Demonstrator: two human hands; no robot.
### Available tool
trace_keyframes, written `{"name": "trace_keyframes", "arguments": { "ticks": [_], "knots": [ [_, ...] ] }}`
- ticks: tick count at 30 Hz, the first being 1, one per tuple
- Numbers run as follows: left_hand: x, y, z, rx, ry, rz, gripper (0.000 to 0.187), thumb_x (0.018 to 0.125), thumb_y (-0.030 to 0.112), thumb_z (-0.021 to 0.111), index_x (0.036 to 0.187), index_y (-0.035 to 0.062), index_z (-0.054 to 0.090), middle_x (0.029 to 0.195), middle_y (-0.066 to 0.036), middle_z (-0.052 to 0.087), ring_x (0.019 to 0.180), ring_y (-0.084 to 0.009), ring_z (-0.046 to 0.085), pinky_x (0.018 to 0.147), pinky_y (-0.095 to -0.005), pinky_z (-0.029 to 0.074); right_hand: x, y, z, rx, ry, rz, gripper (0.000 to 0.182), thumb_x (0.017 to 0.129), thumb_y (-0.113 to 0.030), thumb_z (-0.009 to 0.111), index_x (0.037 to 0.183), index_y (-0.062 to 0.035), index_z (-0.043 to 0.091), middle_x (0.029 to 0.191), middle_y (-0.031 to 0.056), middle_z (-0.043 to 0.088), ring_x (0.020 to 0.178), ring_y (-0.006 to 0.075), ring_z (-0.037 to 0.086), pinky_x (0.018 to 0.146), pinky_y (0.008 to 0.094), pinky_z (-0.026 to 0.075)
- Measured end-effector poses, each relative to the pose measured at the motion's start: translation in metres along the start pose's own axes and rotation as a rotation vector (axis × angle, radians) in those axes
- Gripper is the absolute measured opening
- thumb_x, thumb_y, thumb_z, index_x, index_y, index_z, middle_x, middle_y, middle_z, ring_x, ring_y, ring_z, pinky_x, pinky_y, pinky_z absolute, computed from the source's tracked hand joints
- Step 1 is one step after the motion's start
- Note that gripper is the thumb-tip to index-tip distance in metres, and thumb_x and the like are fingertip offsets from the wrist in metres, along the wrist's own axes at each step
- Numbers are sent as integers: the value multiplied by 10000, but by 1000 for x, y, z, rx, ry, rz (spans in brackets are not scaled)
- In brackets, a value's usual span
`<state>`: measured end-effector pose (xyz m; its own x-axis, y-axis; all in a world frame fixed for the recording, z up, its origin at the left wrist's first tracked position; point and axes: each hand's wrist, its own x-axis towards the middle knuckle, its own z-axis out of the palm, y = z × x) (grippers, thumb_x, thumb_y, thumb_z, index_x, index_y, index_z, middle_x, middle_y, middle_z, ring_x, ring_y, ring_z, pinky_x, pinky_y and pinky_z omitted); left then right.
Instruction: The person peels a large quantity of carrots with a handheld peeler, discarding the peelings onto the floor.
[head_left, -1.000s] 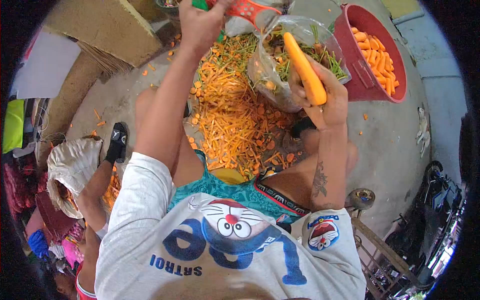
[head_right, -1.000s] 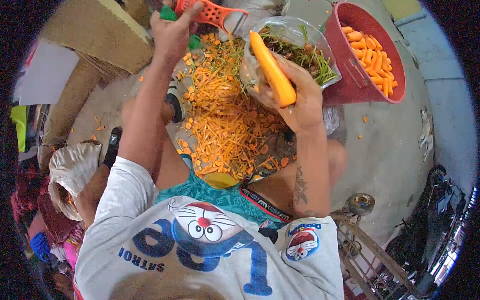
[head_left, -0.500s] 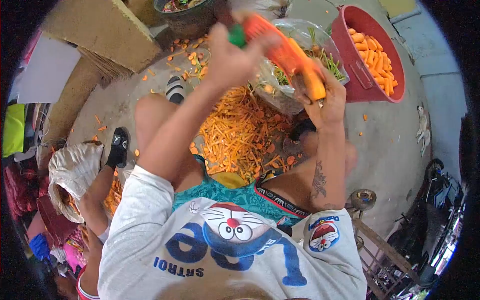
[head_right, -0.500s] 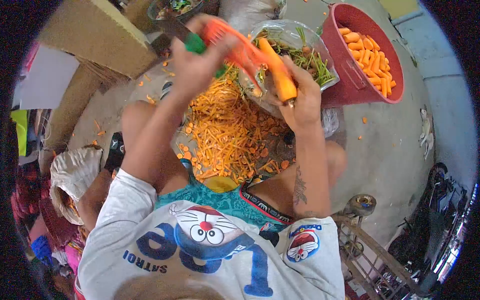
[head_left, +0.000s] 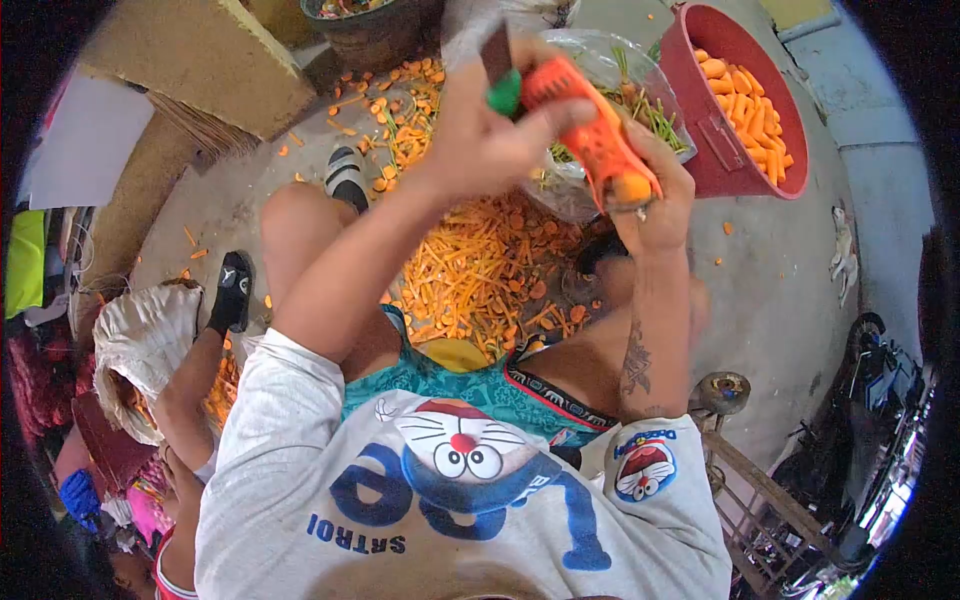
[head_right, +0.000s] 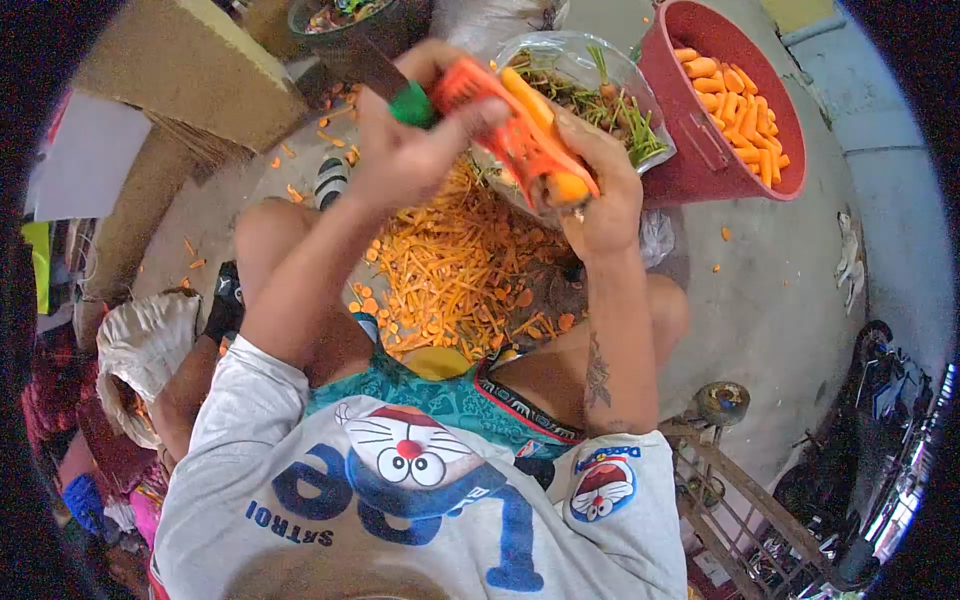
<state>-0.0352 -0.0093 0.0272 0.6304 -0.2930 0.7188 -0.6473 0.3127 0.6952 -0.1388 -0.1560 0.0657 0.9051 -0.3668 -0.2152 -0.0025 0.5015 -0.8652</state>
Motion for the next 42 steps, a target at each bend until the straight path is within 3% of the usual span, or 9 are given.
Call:
{"name": "trace_keyframes", "arguments": {
  "ticks": [1, 3, 6, 12, 15, 22, 31, 34, 42],
  "knots": [
    [4, -7, -14, 1, 5, -9, 219, 896, 177, 806, 1004, 47, 667, 774, 8, 674, 664, -67, 625, 581, -233, 502, -2, -1, -1, -11, 58, -20, 416, 1059, -271, 457, 1310, 41, 569, 1012, 123, 668, 777, 151, 616, 558, 231, 431],
    [20, -14, -46, 182, 225, -345, 216, 908, 184, 795, 1015, 50, 665, 804, -2, 685, 642, -63, 617, 551, -222, 486, 10, 3, -38, 117, -535, 118, 423, 1048, -240, 479, 1344, 49, 568, 1067, 128, 679, 837, 177, 658, 640, 268, 536],
    [27, -42, -66, 207, 338, -150, 195, 912, 177, 791, 1008, 54, 673, 828, -6, 693, 641, -59, 611, 547, -220, 482, 26, 7, -46, 333, -716, 171, 448, 1035, -235, 501, 1373, 52, 560, 1092, 127, 688, 862, 181, 683, 717, 292, 580],
    [5, 7, -7, 6, 40, -71, 269, 825, 84, 854, 996, 36, 652, 867, -6, 701, 774, -96, 632, 716, -301, 540, 3, 0, -4, -34, 3, 2, 445, 1044, -270, 503, 1370, 27, 563, 1015, 95, 675, 757, 109, 615, 598, 221, 506],
    [33, -1, -47, 110, 238, -275, 74, 967, 55, 682, 995, 32, 617, 855, -51, 684, 757, -142, 674, 655, -314, 551, 10, 4, -39, 50, -415, 74, 441, 1042, -260, 507, 1363, 37, 568, 1017, 84, 677, 737, 103, 607, 577, 214, 503],
    [-1, 4, -5, 52, 115, -49, 200, 870, 110, 822, 989, 27, 684, 855, -13, 703, 789, -87, 646, 706, -266, 538, 10, 5, -10, -52, 60, 1, 475, 1036, -290, 511, 1387, 28, 542, 900, 61, 627, 619, 78, 477, 447, 194, 359],
    [28, -27, -69, 430, 317, -289, 266, 891, 193, 797, 1025, -1, 674, 799, -93, 727, 775, -185, 703, 699, -357, 545, 3, -6, -18, 63, -374, 134, 504, 1074, -315, 448, 1426, 44, 473, 864, 54, 569, 578, 46, 466, 401, 159, 340],
    [15, -11, -42, 776, -249, -373, 283, 877, 202, 725, 1064, 6, 639, 862, -281, 670, 858, -459, 684, 725, -468, 531, 10, -4, -26, 150, -421, 210, 414, 1071, -294, 450, 1333, 19, 518, 850, 51, 566, 518, 44, 441, 389, 166, 294],
    [10, 0, -28, 628, -470, -433, 267, 860, 159, 696, 1004, -55, 628, 874, -304, 660, 875, -481, 661, 729, -504, 506, 11, 12, -22, 176, -372, 208, 391, 1086, -288, 452, 1338, 3, 519, 865, 66, 579, 481, 24, 422, 367, 135, 264]
  ]
}}
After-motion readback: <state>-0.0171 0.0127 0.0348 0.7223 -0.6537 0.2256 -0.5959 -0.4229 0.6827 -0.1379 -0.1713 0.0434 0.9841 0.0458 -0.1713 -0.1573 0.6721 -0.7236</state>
